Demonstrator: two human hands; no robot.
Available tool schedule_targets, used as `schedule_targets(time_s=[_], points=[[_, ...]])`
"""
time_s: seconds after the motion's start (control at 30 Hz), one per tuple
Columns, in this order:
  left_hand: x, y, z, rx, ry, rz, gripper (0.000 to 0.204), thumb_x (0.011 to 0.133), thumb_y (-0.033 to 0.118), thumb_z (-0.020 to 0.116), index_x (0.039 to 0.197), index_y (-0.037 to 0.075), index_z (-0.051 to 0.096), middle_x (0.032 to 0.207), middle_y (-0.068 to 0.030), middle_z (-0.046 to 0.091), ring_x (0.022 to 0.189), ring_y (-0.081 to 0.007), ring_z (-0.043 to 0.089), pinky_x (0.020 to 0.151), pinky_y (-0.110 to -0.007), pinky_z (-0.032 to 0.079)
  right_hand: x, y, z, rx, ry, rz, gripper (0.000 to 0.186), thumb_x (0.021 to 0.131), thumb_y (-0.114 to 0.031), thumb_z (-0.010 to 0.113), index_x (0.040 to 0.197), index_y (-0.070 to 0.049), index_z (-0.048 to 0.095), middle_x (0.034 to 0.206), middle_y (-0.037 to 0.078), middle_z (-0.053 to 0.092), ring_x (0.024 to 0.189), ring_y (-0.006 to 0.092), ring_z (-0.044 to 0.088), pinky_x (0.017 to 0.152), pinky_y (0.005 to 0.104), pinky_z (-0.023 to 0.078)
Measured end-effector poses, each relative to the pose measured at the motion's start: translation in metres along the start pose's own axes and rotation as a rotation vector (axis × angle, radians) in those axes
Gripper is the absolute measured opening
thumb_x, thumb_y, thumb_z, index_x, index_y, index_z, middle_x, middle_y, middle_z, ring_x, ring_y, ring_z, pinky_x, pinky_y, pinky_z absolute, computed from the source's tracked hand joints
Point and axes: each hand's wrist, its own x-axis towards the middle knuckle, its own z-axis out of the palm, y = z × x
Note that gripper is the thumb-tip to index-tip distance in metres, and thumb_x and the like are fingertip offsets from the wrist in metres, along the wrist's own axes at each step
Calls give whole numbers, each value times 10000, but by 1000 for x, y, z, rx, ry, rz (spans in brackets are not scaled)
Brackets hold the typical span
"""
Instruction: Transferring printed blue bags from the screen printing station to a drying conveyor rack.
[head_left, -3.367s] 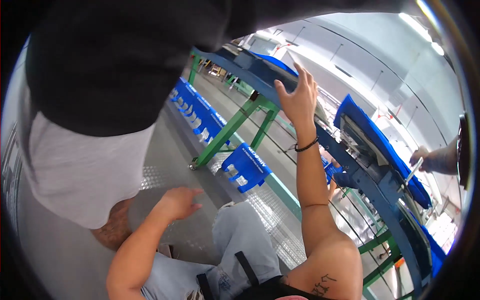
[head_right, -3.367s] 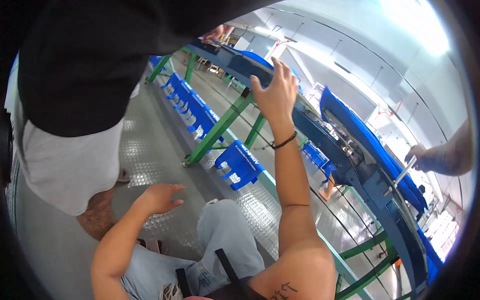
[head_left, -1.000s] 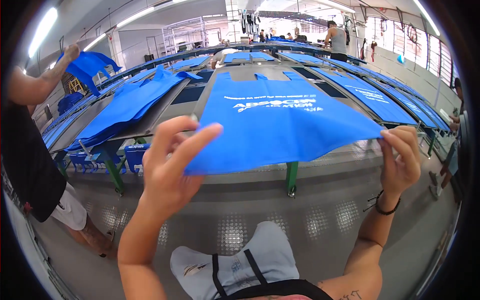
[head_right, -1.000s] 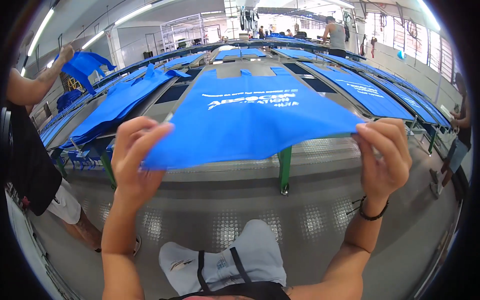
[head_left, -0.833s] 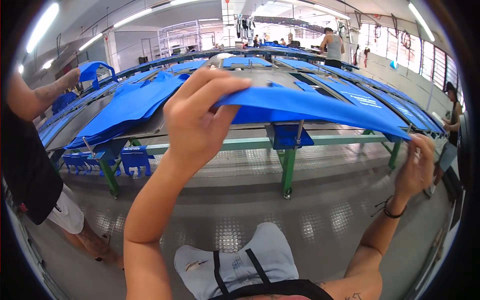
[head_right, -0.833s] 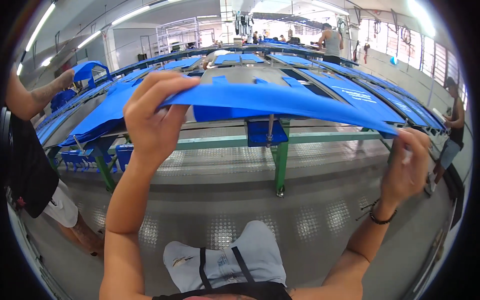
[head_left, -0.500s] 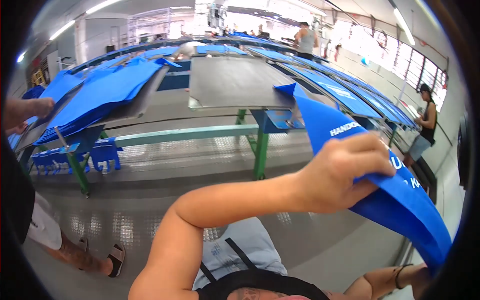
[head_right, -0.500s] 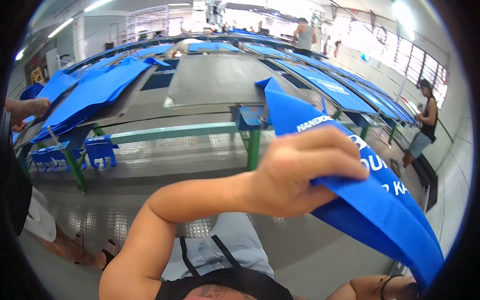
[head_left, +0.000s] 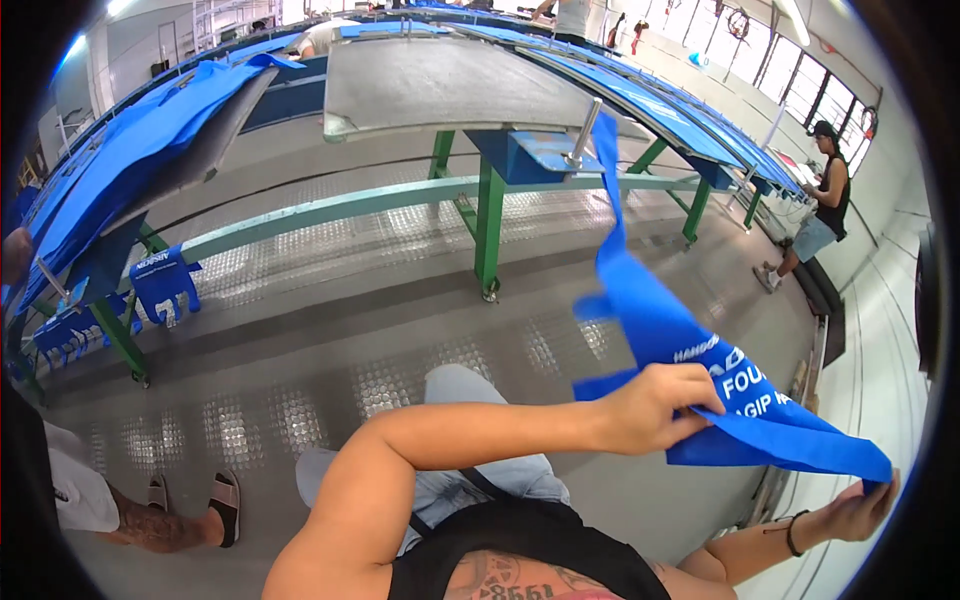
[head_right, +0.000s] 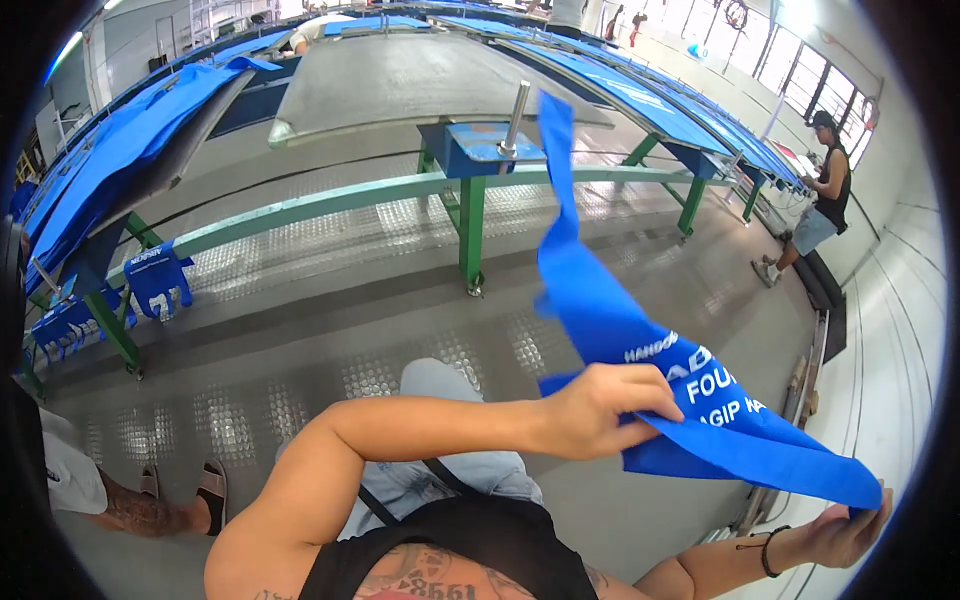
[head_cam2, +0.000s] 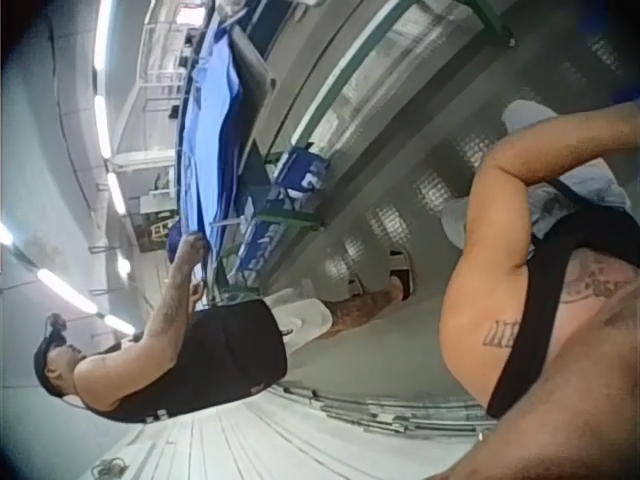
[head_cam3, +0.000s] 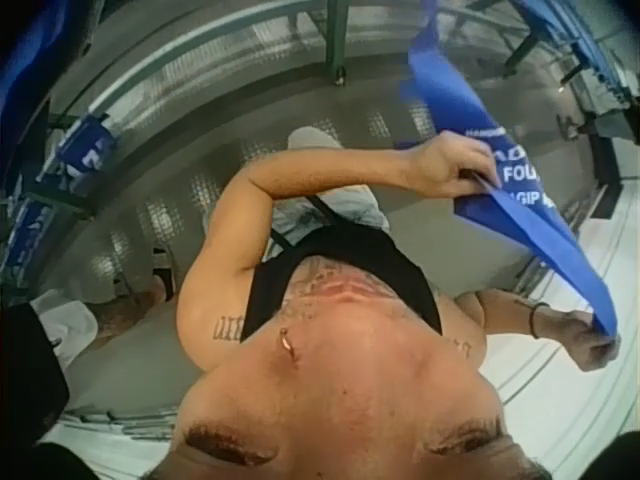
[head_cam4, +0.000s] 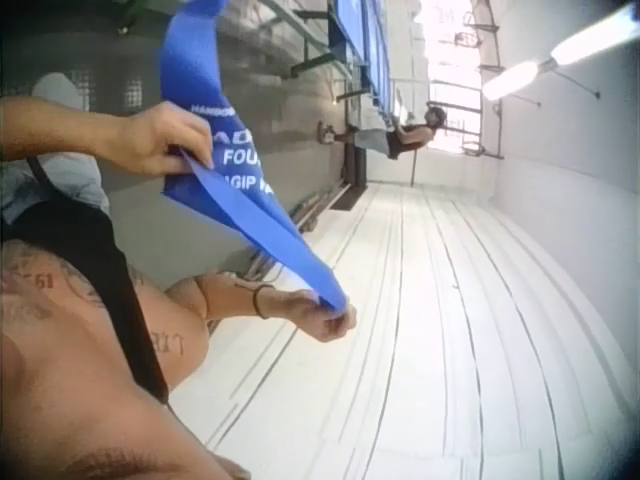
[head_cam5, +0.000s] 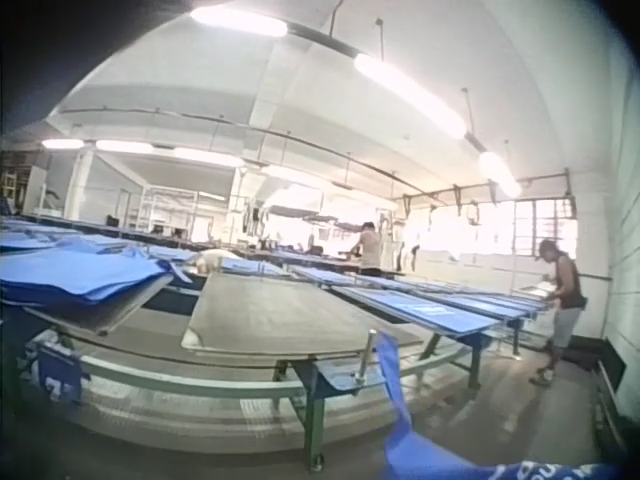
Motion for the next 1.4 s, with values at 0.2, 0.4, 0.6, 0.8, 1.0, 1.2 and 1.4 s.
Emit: schedule_targets(time_s=[0.2,0.4,0.6,0.8,1.0,1.2,1.4], points=[[-13,-15,17,-107,52,-119,115,825,40,692,929,0,667,901,-124,632,799,-238,650,677,-331,536,-20,45,25,-58,-293,287,215,905,-32,653,1105,45,667,1101,107,661,970,168,619,873,270,510],[-29,-90,-90,306,307,-439,107,800,64,707,846,-27,677,721,-119,660,604,-173,652,577,-312,516,-119,-2,172,-29,-1035,205,115,865,-43,688,978,-24,675,888,-8,631,790,85,534,666,211,423],[-113,-97,-227,815,574,-515,125,793,51,699,904,-5,700,844,-143,681,795,-252,691,685,-316,543,-235,-105,305,139,-1237,34,112,864,-126,687,892,-35,627,769,54,615,666,120,544,605,273,424],[-213,19,-305,1470,442,39,339,738,26,654,1077,29,656,1135,-128,625,975,-293,653,786,-361,558,-323,-202,393,759,-1179,236,93,904,-47,642,992,-18,629,932,74,684,787,102,635,640,225,499],[-303,105,-278,1846,438,-3,390,780,63,587,1164,10,630,1201,-127,598,1046,-303,640,855,-365,562,-388,-311,421,900,-1257,130,82,902,-29,630,982,-33,615,1049,92,672,907,148,653,724,250,535],[-376,172,-270,1900,625,-151,402,756,38,628,1158,20,635,1217,-134,590,1044,-316,637,875,-376,547,-444,-421,439,1121,-1311,-98,90,888,-16,641,969,-48,616,945,48,628,820,124,614,636,245,484],[-414,258,-330,1562,1326,-251,192,852,77,684,1039,35,690,944,-119,692,851,-193,689,728,-297,561,-450,-554,422,1500,-1600,137,153,944,-79,608,1078,-10,631,932,23,632,764,85,585,537,194,438]])
